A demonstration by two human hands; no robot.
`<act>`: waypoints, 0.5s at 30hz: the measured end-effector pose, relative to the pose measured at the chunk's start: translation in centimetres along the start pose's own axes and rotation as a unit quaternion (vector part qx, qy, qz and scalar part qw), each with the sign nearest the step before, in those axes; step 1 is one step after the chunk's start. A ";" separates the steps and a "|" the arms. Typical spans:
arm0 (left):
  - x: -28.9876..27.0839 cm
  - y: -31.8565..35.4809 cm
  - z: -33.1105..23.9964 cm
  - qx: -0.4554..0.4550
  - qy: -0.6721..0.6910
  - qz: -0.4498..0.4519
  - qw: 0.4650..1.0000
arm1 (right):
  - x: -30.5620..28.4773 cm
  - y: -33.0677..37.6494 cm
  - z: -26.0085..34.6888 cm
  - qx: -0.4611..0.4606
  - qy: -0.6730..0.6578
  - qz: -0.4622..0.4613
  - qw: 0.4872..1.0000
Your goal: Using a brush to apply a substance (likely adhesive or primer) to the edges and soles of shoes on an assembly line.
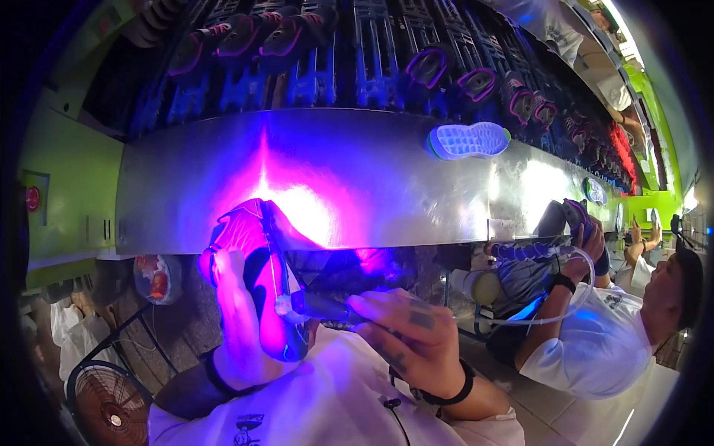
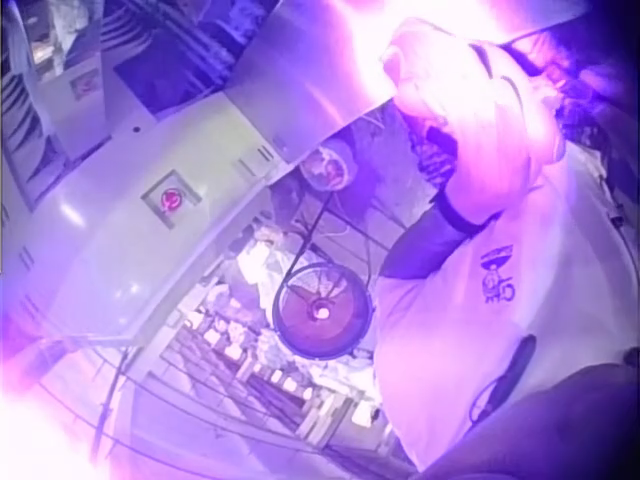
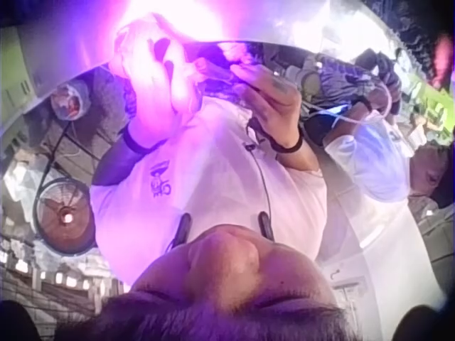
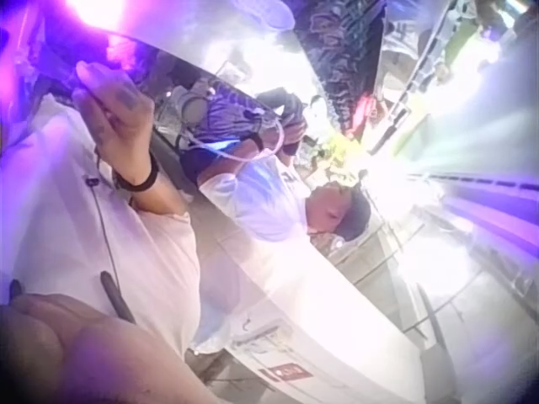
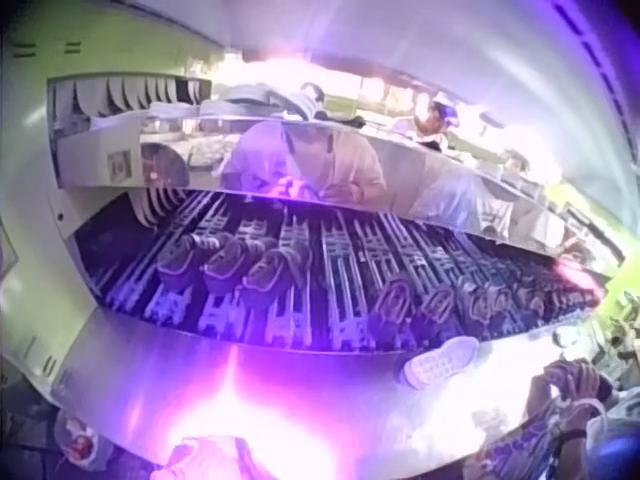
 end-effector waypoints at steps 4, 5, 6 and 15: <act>0.3 -2.7 0.2 -0.040 -0.012 -0.024 0.999 | -0.8 0.0 0.5 -0.086 0.028 -0.028 0.996; 0.2 -3.6 0.2 -0.041 -0.013 -0.026 0.999 | -0.7 -0.3 0.5 -0.087 0.029 -0.028 0.995; -0.3 -4.7 0.3 -0.063 0.027 -0.028 0.997 | -0.9 -0.5 1.0 -0.119 0.048 -0.049 0.991; -2.5 -9.5 3.0 -0.120 0.134 0.044 0.983 | -2.4 -4.8 3.9 -0.190 0.212 -0.086 0.955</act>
Point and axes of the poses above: each hand's wrist, its own y-axis away from the middle knuckle, its own x-axis out of the palm, z = x × y, the point moved 5 cm from there along -y, towards the middle knuckle, and after that the axes turned 4 degrees about z, right-handed, at the moved point
